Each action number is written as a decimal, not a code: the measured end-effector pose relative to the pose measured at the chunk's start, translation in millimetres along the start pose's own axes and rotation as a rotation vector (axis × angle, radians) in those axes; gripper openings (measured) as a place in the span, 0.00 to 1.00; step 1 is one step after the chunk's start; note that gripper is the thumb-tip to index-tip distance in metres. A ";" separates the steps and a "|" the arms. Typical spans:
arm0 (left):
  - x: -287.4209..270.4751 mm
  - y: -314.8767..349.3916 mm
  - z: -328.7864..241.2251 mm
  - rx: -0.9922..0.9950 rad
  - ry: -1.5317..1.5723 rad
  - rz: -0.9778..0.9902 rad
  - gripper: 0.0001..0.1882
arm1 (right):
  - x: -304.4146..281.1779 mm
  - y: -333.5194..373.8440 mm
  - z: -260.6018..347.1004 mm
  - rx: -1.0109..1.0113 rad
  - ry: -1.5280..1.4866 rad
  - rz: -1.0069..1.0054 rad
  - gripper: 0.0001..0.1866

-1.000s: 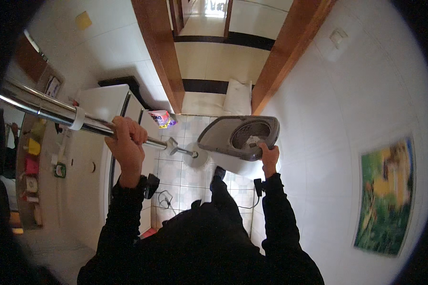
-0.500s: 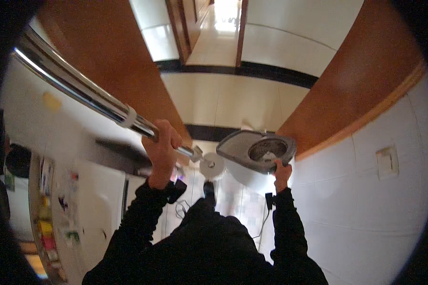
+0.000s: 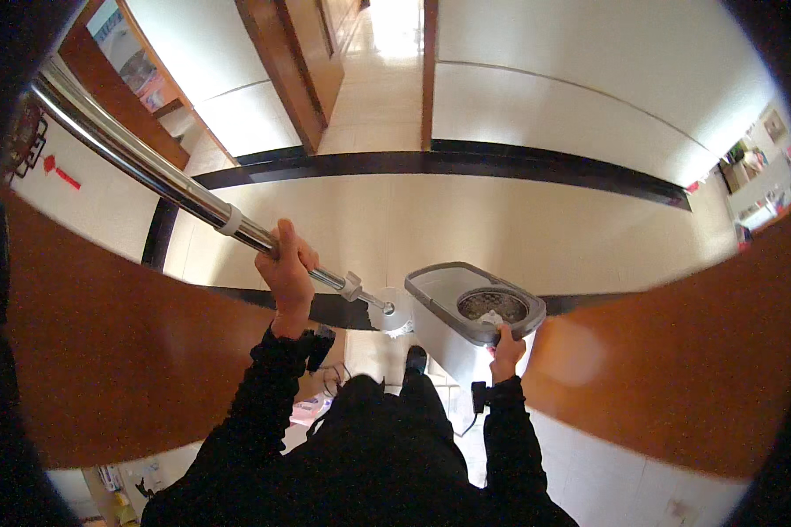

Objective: The person assembles a mop by attaching a white circular mop head to a metal pole. They then fill a mop bucket with water from a tap and carry the bucket and assembled mop into a bathroom, placing the mop upright in the bucket.

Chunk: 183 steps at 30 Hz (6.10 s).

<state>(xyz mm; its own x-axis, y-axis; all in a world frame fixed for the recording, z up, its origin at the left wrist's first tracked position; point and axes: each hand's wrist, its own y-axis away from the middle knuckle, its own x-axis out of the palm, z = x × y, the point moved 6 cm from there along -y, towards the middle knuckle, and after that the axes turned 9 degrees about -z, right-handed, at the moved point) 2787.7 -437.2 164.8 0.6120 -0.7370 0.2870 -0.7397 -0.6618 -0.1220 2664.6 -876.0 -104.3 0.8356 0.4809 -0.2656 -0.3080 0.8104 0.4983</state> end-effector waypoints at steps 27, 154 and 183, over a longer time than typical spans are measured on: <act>-67.0 -459.5 -54.6 0.313 -0.159 -0.707 0.29 | 671.2 127.7 189.7 -0.385 0.492 0.785 0.21; 7.7 -1831.3 160.1 1.043 -0.210 -1.521 0.20 | 2381.0 985.0 386.2 -1.714 0.196 2.371 0.25; 274.8 -1885.0 312.8 1.239 -0.486 -2.231 0.19 | 2278.6 970.9 423.1 -2.335 -0.895 3.280 0.23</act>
<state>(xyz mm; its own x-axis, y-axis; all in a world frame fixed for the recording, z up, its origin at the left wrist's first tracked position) 4437.8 564.7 176.4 -0.0001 0.8147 0.5798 0.9079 0.2431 -0.3414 4461.9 865.1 123.7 -0.3026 -0.1141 -0.9463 0.9530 -0.0478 -0.2991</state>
